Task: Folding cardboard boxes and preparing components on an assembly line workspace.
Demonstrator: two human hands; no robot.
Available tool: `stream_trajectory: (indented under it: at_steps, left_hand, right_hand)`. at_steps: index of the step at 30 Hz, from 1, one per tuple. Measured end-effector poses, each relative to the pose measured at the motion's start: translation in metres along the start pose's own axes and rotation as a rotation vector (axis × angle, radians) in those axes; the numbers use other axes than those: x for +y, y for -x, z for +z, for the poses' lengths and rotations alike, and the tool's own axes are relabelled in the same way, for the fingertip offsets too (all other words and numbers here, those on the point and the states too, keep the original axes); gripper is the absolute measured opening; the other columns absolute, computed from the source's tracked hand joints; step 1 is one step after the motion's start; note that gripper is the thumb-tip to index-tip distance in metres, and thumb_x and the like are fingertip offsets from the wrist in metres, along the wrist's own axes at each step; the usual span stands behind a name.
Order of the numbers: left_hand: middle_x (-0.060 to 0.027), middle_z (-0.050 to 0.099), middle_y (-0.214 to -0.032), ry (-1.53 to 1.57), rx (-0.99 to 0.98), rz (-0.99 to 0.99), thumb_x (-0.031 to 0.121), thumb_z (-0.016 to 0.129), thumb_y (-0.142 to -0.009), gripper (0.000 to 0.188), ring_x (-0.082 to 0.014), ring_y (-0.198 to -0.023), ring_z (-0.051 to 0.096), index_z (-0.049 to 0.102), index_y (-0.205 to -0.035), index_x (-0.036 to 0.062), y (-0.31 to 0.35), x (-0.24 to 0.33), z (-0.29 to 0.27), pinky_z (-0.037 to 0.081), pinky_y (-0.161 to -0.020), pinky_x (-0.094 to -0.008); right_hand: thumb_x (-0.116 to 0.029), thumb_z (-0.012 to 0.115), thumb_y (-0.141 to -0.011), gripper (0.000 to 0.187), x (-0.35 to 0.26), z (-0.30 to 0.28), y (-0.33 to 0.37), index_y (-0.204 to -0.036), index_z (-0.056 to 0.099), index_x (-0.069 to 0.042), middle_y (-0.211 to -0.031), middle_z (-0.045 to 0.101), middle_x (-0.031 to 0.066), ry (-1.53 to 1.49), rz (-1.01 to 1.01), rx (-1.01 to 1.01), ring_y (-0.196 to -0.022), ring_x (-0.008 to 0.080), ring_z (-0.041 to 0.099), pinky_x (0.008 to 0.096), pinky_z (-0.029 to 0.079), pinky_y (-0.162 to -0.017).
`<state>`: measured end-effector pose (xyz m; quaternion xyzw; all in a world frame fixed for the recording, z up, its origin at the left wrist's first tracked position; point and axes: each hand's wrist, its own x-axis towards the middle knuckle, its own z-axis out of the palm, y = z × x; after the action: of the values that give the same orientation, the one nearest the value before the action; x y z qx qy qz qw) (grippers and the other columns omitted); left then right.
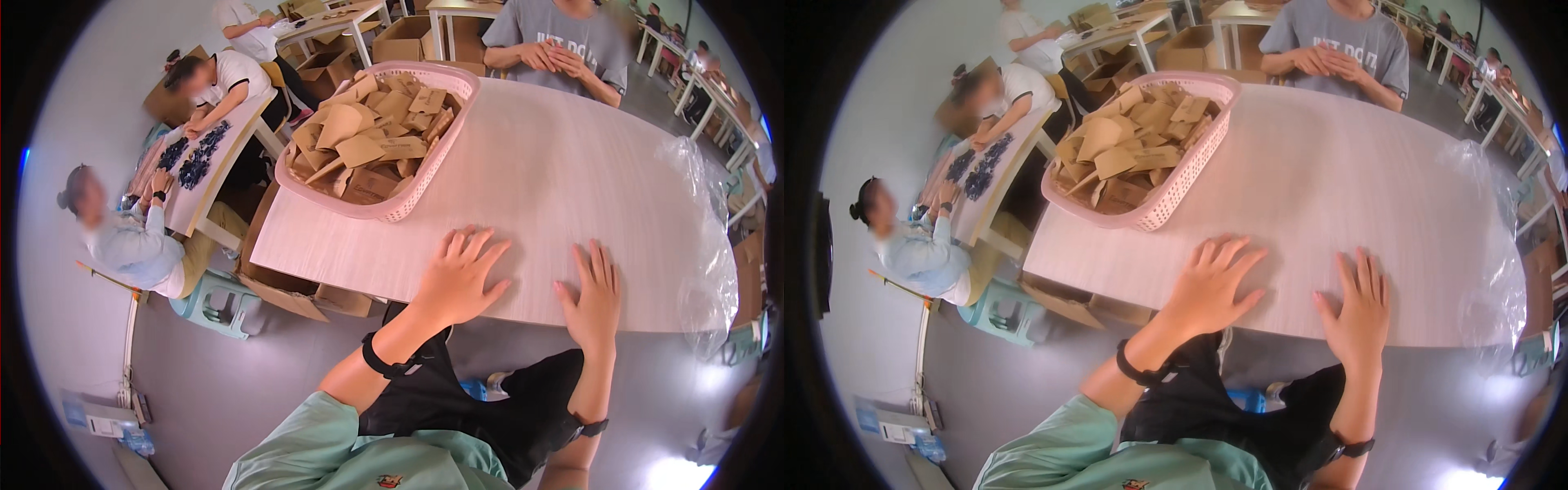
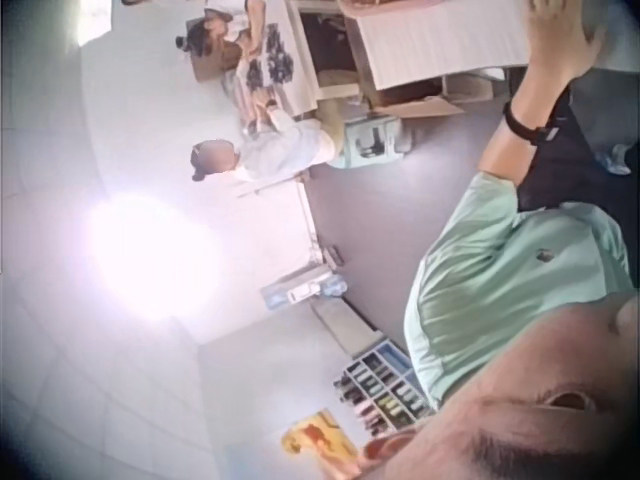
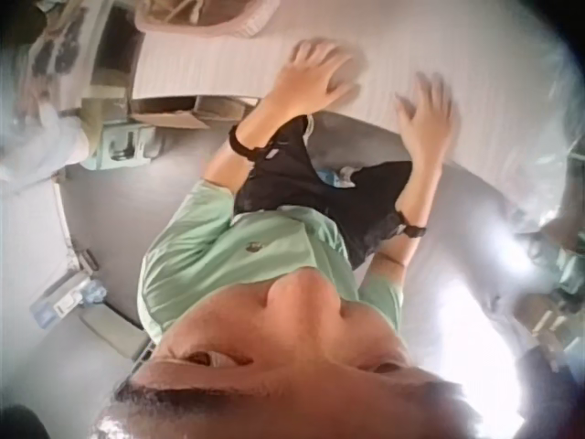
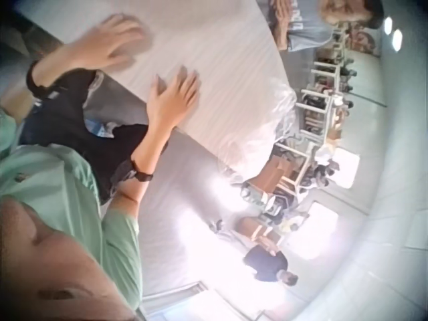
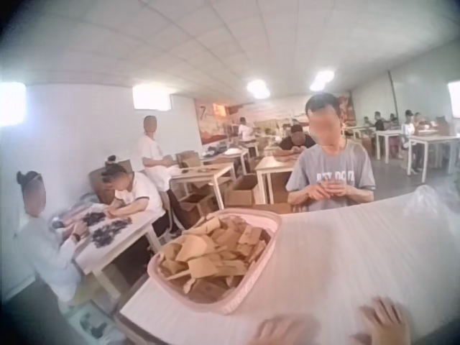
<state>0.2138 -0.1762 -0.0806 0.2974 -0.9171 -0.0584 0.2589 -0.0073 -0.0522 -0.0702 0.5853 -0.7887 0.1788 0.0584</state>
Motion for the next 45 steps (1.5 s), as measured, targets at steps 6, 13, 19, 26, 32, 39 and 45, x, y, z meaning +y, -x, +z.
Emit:
stream_trajectory:
  at_steps: [6,13,19,26,32,39,45]
  left_hand:
    - [-0.0099,0.050,-0.138,0.079,0.024,-0.006,0.032,0.071,-0.086,0.051,-0.0350,-0.131,0.044,0.057,-0.132,0.0152,0.003,-0.001,-0.003,0.036,-0.110,-0.0494]
    - [-0.0091,0.050,-0.141,0.091,-0.019,-0.041,0.031,0.070,-0.087,0.049,-0.0331,-0.135,0.042,0.058,-0.131,0.0145,0.003,0.001,-0.007,0.033,-0.113,-0.0505]
    - [-0.0089,0.051,-0.140,0.082,-0.013,-0.027,0.030,0.070,-0.086,0.047,-0.0324,-0.133,0.044,0.060,-0.129,0.0149,0.001,0.003,-0.010,0.034,-0.112,-0.0473]
    - [-0.0096,0.051,-0.140,0.088,0.009,-0.008,0.027,0.072,-0.084,0.047,-0.0347,-0.131,0.045,0.061,-0.129,0.0144,0.000,0.004,-0.013,0.037,-0.109,-0.0473]
    - [-0.0104,0.051,-0.141,0.092,-0.006,-0.029,0.027,0.072,-0.084,0.048,-0.0353,-0.132,0.044,0.061,-0.129,0.0139,0.000,0.005,-0.013,0.036,-0.111,-0.0474]
    - [-0.0098,0.051,-0.141,0.068,-0.002,-0.043,0.027,0.072,-0.084,0.047,-0.0353,-0.132,0.043,0.061,-0.127,0.0132,0.001,0.004,-0.012,0.036,-0.110,-0.0472]
    - [-0.0094,0.051,-0.140,0.078,0.006,-0.038,0.027,0.073,-0.083,0.046,-0.0356,-0.131,0.044,0.061,-0.126,0.0129,0.001,0.003,-0.012,0.037,-0.110,-0.0475]
  right_hand:
    - [-0.035,0.068,-0.088,0.059,0.000,0.000,0.001,-0.141,0.054,-0.012,-0.155,0.041,0.0118,-0.012,0.025,-0.005,-0.144,0.0316,0.035,0.0463,0.024,-0.120]
    - [-0.037,0.068,-0.089,0.058,0.001,0.000,0.001,-0.140,0.055,-0.012,-0.155,0.041,0.0116,0.004,0.036,0.002,-0.145,0.0302,0.034,0.0460,0.023,-0.121]
    - [-0.038,0.067,-0.089,0.059,0.002,0.000,0.001,-0.140,0.056,-0.013,-0.156,0.041,0.0118,0.011,0.038,0.011,-0.145,0.0308,0.034,0.0462,0.024,-0.120]
    - [-0.043,0.065,-0.090,0.060,0.003,0.000,0.001,-0.141,0.055,-0.014,-0.155,0.041,0.0121,0.001,0.025,0.009,-0.145,0.0312,0.035,0.0472,0.025,-0.120]
    - [-0.044,0.065,-0.089,0.060,0.002,0.000,0.001,-0.141,0.055,-0.015,-0.155,0.041,0.0128,-0.015,0.032,0.003,-0.145,0.0311,0.035,0.0472,0.024,-0.120]
    - [-0.045,0.066,-0.088,0.061,0.001,0.000,0.001,-0.141,0.055,-0.016,-0.155,0.041,0.0127,-0.012,0.033,0.010,-0.145,0.0306,0.035,0.0473,0.024,-0.120]
    - [-0.044,0.066,-0.088,0.060,0.000,-0.001,0.001,-0.140,0.056,-0.015,-0.155,0.041,0.0119,-0.011,0.037,0.012,-0.145,0.0303,0.035,0.0471,0.024,-0.120]
